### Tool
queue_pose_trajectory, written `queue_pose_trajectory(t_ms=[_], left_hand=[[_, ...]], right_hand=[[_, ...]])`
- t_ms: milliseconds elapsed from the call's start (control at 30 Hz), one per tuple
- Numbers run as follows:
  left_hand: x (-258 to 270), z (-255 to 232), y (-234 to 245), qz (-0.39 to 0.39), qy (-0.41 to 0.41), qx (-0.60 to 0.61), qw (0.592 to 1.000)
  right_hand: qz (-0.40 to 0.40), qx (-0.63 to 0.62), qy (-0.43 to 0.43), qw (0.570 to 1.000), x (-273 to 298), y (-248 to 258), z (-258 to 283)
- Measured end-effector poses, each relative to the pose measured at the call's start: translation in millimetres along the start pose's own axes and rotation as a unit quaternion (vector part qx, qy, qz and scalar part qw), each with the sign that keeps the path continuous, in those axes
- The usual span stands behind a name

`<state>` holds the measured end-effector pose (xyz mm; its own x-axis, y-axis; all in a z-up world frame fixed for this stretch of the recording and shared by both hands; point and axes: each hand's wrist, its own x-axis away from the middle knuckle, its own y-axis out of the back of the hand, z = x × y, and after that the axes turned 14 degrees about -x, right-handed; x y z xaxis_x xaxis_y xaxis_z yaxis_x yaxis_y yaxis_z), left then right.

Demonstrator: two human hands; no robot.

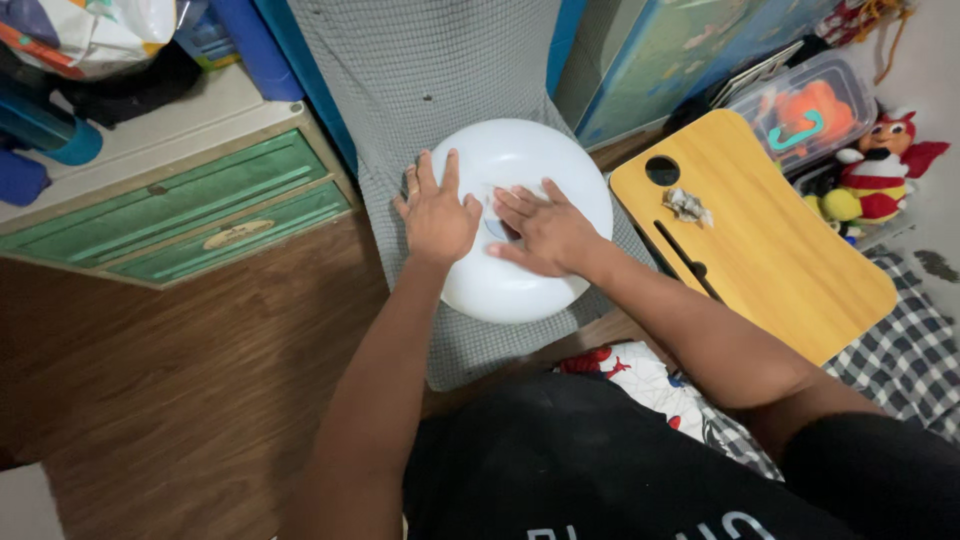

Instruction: The person wipes the exterior and interior surfaces of a white plastic lampshade using a white cloth. They rotate the lampshade to access different areas and continue wiping until the end of the clip.

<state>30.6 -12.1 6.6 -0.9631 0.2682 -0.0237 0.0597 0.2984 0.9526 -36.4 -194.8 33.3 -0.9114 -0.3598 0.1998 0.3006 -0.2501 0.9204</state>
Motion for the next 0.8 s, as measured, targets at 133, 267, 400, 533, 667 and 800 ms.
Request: queue_pose_trajectory(t_ms=[133,267,400,533,667,800], left_hand=[[0.6,0.1,-0.9,0.003,0.004,-0.011,1.0],[-1.0,0.7,-1.2,0.011,0.008,-0.019,1.0],[-1.6,0.2,-2.0,0.012,0.001,-0.02,1.0],[-0.9,1.6,1.0,0.025,0.0,-0.004,1.0],[-2.3,0.1,1.2,0.028,0.0,-0.011,1.0],[-0.4,-0.2,1.4,0.032,0.009,-0.011,0.999]], right_hand=[[0.012,0.066,-0.009,0.998,33.5,-2.8,6.5],[0.11,0.004,-0.063,0.992,42.9,-2.3,19.0],[0.048,-0.054,0.022,0.997,9.1,-1.9,20.3],[0.004,0.007,-0.026,1.0,4.1,1.9,10.6],[0.067,0.103,-0.076,0.99,37.3,1.3,7.4],[0.108,-0.024,-0.064,0.992,34.9,-0.3,18.7]])
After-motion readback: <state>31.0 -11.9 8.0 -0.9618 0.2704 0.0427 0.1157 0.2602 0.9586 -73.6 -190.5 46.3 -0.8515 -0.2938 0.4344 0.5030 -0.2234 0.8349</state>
